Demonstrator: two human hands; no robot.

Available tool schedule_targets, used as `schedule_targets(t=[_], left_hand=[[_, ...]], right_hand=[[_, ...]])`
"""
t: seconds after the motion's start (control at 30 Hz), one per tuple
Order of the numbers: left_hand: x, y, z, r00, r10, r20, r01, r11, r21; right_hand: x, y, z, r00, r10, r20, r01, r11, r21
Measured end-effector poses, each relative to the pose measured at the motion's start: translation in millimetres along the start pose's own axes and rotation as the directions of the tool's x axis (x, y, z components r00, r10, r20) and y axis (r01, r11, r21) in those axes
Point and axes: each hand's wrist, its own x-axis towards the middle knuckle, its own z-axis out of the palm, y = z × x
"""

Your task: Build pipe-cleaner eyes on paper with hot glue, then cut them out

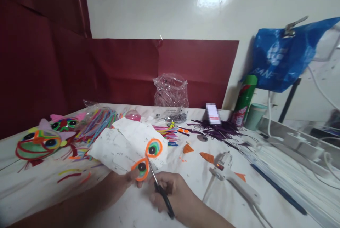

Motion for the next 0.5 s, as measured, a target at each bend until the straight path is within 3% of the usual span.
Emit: schedule_targets(t=[0.1,0.27,0.5], left_hand=[[-1.3,2.2,5.2,0.990,0.123,-0.067,-0.117,0.989,0.088],[-0.5,5.3,9.1,0.994,0.092,-0.060,-0.086,0.992,0.094],[0.1,0.5,5.9,0.996,0.081,-0.048,-0.079,0.996,0.043]], right_hand=[[-1.6,-0.2,-0.5,0.999,-0.034,0.027,0.034,0.999,-0.005],[-2.9,-0.4,-1.2,0.999,-0.035,0.041,0.036,0.998,-0.042],[-3.6,-1.9,-7.2,0.999,-0.021,-0.036,0.014,0.986,-0.166]])
